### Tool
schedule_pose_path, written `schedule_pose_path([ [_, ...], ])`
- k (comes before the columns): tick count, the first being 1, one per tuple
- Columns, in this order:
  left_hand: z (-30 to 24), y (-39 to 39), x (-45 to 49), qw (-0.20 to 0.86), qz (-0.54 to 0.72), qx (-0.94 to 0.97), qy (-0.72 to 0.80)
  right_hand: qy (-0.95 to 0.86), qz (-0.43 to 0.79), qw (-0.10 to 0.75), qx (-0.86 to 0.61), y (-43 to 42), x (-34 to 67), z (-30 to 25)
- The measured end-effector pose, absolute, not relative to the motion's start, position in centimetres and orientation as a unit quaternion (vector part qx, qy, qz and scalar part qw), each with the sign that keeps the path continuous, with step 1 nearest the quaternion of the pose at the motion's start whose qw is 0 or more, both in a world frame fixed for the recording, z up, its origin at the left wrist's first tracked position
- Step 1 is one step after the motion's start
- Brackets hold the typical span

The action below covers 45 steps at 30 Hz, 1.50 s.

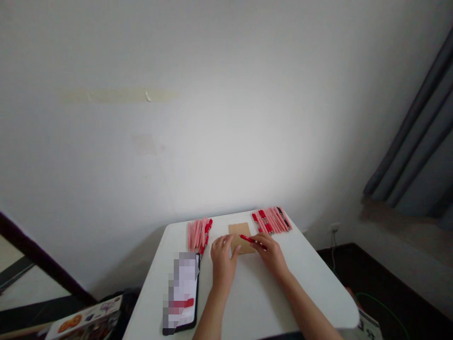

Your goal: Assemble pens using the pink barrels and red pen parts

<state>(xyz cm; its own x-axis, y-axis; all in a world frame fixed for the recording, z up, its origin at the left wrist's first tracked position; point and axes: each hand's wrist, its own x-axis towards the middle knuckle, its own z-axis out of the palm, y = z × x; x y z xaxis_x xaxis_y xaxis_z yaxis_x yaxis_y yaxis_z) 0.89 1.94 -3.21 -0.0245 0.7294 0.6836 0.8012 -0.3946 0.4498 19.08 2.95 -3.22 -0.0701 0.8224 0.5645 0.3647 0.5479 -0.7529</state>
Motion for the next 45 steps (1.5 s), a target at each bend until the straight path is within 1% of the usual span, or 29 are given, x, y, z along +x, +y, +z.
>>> schedule_pose_path([
  [6, -2.3, 1.5, 1.0, 0.016, -0.471, -0.708, -0.526, -0.739, 0.217, 0.49, -0.408, 2.8, 18.9, -3.3],
  [12, -2.4, 1.6, 0.9, 0.014, -0.485, -0.685, -0.543, -0.744, 0.232, 0.469, -0.415, 2.6, 18.9, -2.9],
  [20, -2.6, 2.0, -0.1, 0.002, -0.525, -0.639, -0.562, -0.724, 0.207, 0.461, -0.47, 3.2, 19.8, -3.2],
  [25, -2.7, 2.1, -0.2, -0.009, -0.524, -0.626, -0.577, -0.717, 0.196, 0.46, -0.487, 3.7, 20.2, -4.0],
  [33, -2.8, 2.1, -0.3, 0.01, -0.516, -0.612, -0.6, -0.722, 0.173, 0.441, -0.504, 4.5, 20.6, -4.5],
  [38, -2.8, 2.1, -0.2, 0.02, -0.507, -0.617, -0.602, -0.729, 0.153, 0.46, -0.483, 4.3, 20.7, -3.9],
  [45, -3.5, 1.9, 0.6, 0.068, -0.479, -0.643, -0.594, -0.662, 0.128, 0.536, -0.508, 4.0, 21.0, -3.0],
])
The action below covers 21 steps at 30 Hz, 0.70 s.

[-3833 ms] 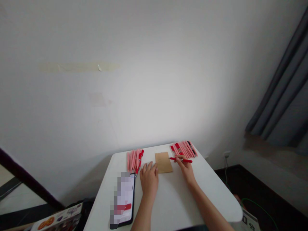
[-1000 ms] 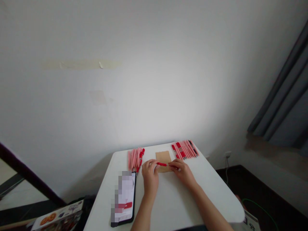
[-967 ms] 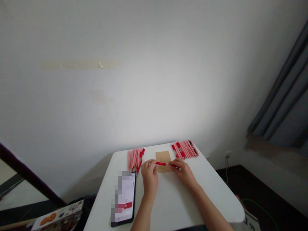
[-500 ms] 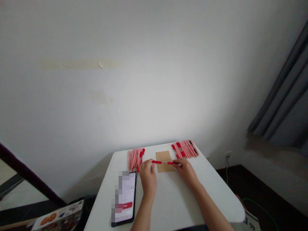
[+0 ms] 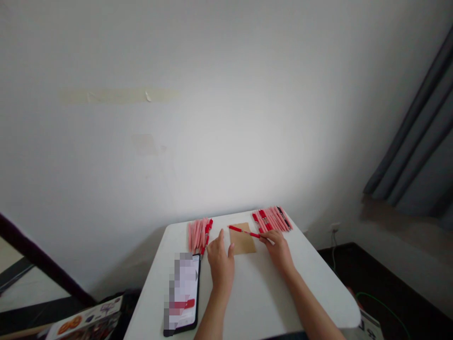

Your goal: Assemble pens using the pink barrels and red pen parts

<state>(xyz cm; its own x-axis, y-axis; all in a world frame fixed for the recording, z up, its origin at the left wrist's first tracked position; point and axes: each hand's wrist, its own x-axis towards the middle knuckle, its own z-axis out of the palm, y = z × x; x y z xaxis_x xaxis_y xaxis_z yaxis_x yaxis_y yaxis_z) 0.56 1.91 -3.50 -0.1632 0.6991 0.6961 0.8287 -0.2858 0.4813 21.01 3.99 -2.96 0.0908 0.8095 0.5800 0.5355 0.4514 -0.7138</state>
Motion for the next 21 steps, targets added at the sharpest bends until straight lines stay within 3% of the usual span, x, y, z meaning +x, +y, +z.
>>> schedule_pose_path([
  [7, -4.3, 1.3, 1.9, 0.069, -0.402, -0.695, -0.592, -0.556, 0.065, 0.602, -0.569, 4.4, 22.0, -3.5],
  [21, -4.3, 0.8, 2.2, 0.046, -0.365, -0.715, -0.595, -0.448, -0.003, 0.593, -0.669, 5.2, 23.0, -3.6],
])
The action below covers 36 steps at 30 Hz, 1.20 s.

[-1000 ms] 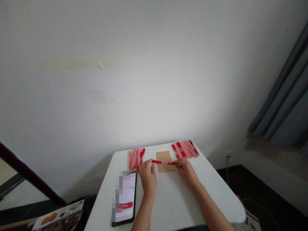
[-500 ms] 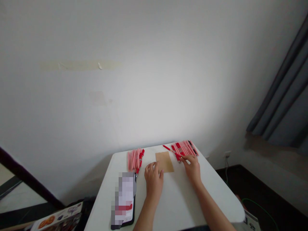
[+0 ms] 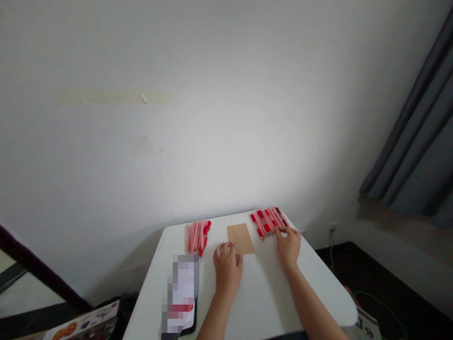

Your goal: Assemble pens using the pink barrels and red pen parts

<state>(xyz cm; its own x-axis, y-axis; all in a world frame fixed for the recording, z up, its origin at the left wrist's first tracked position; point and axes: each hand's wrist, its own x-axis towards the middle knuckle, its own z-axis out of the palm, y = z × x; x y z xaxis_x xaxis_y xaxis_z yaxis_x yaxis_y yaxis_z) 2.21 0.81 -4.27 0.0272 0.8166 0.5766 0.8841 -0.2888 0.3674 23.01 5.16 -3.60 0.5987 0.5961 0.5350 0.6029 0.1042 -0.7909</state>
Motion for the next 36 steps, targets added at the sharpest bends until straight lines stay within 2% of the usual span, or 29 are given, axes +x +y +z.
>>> schedule_pose_path([
  [6, -4.15, 0.71, 2.2, 0.043, -0.36, -0.718, -0.594, -0.437, -0.021, 0.571, -0.695, 5.51, 23.6, -4.13],
  [18, -3.9, 0.6, 2.28, 0.053, -0.352, -0.72, -0.595, -0.456, -0.118, 0.467, -0.749, 5.41, 23.72, -3.71],
  [28, -4.19, 0.54, 2.33, 0.064, -0.35, -0.719, -0.597, -0.448, -0.145, 0.489, -0.734, 5.75, 23.9, -4.05],
  [36, -4.03, 0.52, 2.29, 0.053, -0.34, -0.72, -0.603, -0.448, -0.116, 0.454, -0.761, 5.6, 23.82, -3.97],
])
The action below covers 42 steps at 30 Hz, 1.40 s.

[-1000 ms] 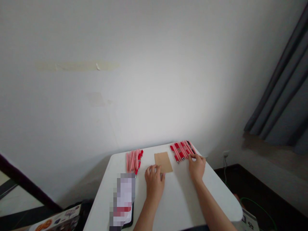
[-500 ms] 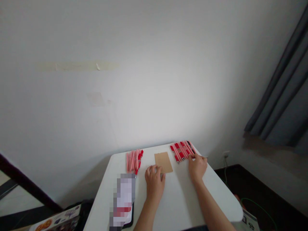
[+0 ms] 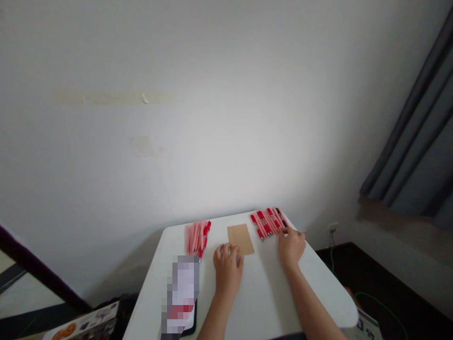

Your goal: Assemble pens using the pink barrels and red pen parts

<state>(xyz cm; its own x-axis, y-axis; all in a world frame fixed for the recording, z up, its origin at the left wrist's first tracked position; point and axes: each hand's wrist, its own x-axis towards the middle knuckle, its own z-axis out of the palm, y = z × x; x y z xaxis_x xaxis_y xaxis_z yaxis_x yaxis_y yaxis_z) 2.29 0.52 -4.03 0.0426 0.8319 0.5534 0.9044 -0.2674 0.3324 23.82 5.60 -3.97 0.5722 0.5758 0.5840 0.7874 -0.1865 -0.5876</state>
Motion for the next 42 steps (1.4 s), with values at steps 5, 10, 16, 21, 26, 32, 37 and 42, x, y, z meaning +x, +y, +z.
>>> schedule_pose_path([
  [5, -4.0, 0.5, 2.3, 0.053, -0.338, -0.72, -0.604, -0.454, -0.115, 0.444, -0.764, 5.5, 23.8, -4.0],
  [10, -3.7, 0.4, 2.4, 0.04, -0.326, -0.721, -0.61, -0.461, -0.126, 0.434, -0.764, 5.3, 23.7, -3.8],
  [16, -3.2, 0.2, 2.4, 0.028, -0.313, -0.719, -0.62, -0.458, -0.127, 0.433, -0.766, 5.0, 23.5, -3.5],
  [21, -3.2, 0.3, 2.3, 0.037, -0.31, -0.715, -0.625, -0.529, -0.13, 0.507, -0.668, 5.2, 23.2, -3.9],
  [26, -2.9, 0.3, 2.0, 0.044, -0.292, -0.725, -0.622, -0.665, -0.056, 0.526, -0.527, 4.9, 21.7, -3.8],
  [32, -3.6, 0.7, 1.9, 0.061, -0.264, -0.737, -0.619, -0.736, 0.024, 0.476, -0.48, 3.7, 20.0, -3.5],
  [37, -3.9, 0.9, 1.9, 0.088, -0.268, -0.738, -0.613, -0.738, 0.045, 0.467, -0.486, 3.8, 20.1, -3.6],
  [42, -2.3, 0.7, 1.1, 0.149, -0.284, -0.704, -0.633, -0.734, 0.068, 0.464, -0.491, 3.9, 20.3, -3.7],
])
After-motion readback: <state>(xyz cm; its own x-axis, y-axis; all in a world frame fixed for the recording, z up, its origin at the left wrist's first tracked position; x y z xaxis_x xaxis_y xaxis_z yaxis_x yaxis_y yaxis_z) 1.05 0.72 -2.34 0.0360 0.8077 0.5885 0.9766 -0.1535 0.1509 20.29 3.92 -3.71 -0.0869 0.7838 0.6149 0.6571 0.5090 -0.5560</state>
